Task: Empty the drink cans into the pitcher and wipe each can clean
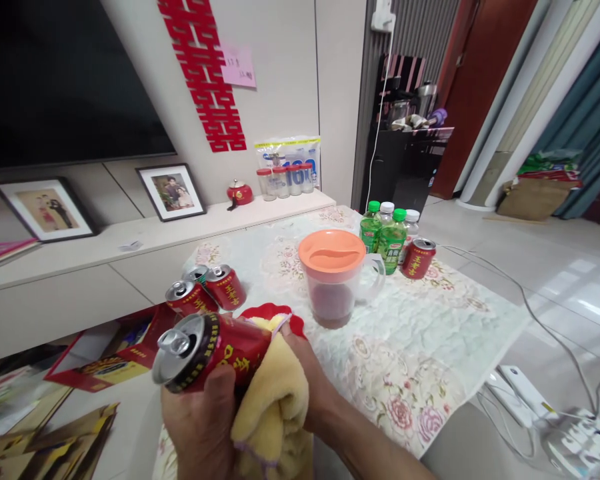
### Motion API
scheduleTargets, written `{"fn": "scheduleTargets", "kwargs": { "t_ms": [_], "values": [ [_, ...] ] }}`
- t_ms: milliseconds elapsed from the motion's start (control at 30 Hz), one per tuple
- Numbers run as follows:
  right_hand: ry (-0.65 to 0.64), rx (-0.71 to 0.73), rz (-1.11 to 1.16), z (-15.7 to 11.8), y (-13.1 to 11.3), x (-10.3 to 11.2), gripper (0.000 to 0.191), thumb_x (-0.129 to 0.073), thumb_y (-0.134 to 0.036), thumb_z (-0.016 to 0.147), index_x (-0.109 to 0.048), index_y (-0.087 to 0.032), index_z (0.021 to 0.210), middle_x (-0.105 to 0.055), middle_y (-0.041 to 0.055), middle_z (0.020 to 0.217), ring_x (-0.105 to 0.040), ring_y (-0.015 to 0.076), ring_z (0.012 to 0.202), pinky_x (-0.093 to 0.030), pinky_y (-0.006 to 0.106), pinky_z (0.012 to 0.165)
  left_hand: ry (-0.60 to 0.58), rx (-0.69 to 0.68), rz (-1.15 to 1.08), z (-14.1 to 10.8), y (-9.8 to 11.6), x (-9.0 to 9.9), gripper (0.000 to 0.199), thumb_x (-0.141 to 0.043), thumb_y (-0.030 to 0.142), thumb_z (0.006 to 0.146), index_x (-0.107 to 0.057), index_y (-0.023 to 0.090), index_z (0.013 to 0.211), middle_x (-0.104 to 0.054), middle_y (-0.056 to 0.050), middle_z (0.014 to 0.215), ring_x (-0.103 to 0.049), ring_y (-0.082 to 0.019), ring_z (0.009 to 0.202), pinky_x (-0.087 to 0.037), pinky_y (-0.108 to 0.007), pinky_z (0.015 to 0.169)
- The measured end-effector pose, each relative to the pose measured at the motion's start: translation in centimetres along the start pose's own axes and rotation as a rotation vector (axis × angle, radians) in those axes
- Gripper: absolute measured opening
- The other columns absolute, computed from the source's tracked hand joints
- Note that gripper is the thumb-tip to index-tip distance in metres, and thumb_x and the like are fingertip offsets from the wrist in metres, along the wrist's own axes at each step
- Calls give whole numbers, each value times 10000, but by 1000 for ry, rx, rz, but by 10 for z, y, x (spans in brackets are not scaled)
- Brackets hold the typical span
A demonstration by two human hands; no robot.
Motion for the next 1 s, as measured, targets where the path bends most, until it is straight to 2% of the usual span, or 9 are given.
{"fn": "scheduleTargets", "kwargs": {
  "t_ms": [133, 233, 300, 400, 500, 600, 733, 900, 1000],
  "values": [
    [-179, -132, 244, -15, -13, -12, 621, -517, -762, 993, -717, -213, 1205, -760, 57, 912, -752, 258, 882, -608, 383, 790, -25, 2, 22, 10, 10, -1, 806, -928, 624, 658, -589, 249, 1285, -758, -54, 1101, -749, -279, 962, -627, -387, 858],
    [-228, -118, 210, -23, -27, -15, 593, -708, -681, 916, -674, -209, 1272, -771, 65, 1045, -745, 243, 962, -597, 357, 842, -40, -11, 59, 17, 12, 0, 745, -906, 565, 725, -549, 280, 1313, -755, -33, 1117, -746, -264, 987, -613, -384, 898],
    [-159, -31, -32, -26, -31, -12, 500, -688, -605, 954, -668, -207, 1256, -764, 84, 1134, -725, 244, 1019, -603, 370, 878, -25, -40, 55, 22, 10, 3, 729, -901, 555, 733, -536, 285, 1304, -750, -28, 1121, -743, -254, 969, -611, -386, 905],
    [-20, 151, -419, -30, -31, -5, 377, -589, -473, 1031, -651, -204, 1288, -725, 120, 1294, -690, 263, 1181, -591, 436, 1046, -6, -81, 68, 27, 4, 6, 760, -926, 535, 695, -526, 278, 1288, -740, -32, 1130, -745, -250, 982, -608, -379, 917],
    [72, 348, -677, -35, -25, -1, 511, -528, -394, 1076, -487, -219, 1554, -577, 167, 1573, -563, 297, 1463, -521, 480, 1198, -13, -70, 135, 27, 0, 7, 786, -964, 466, 637, -534, 266, 1264, -739, -28, 1101, -748, -244, 965, -609, -355, 889],
    [154, 520, -903, -41, -25, 2, 618, -494, -349, 1102, -310, -269, 1687, -479, 173, 1671, -488, 304, 1542, -548, 465, 1176, -42, -39, 172, 20, 1, 4, 752, -951, 429, 647, -542, 264, 1256, -743, -25, 1075, -754, -245, 956, -614, -342, 866],
    [217, 723, -1013, -48, -44, 4, 672, -491, -282, 1096, -244, -296, 1721, -517, 150, 1647, -497, 264, 1536, -549, 409, 1163, -53, -21, 163, 8, 5, -3, 689, -894, 460, 707, -554, 258, 1272, -745, -39, 1071, -757, -255, 970, -618, -345, 863],
    [224, 897, -1030, -49, -69, 7, 556, -524, -222, 1070, -454, -215, 1621, -608, 177, 1537, -573, 223, 1473, -517, 338, 1180, -107, 39, 115, 1, -3, -9, 610, -848, 454, 734, -594, 240, 1245, -740, -48, 1014, -750, -272, 970, -627, -377, 877],
    [216, 958, -1033, -52, -75, 6, 544, -539, -185, 1053, -488, -187, 1594, -627, 190, 1494, -595, 215, 1448, -519, 323, 1175, -109, 45, 122, -2, -7, -11, 623, -836, 403, 731, -605, 230, 1283, -745, -65, 1056, -748, -290, 1030, -622, -402, 930]
  ]
}}
Point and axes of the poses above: each hand's wrist, its own z-axis towards the middle knuckle, its own x-axis out of the back of the hand, y = z × x, the point moved 5 cm from there along z, towards the middle knuckle
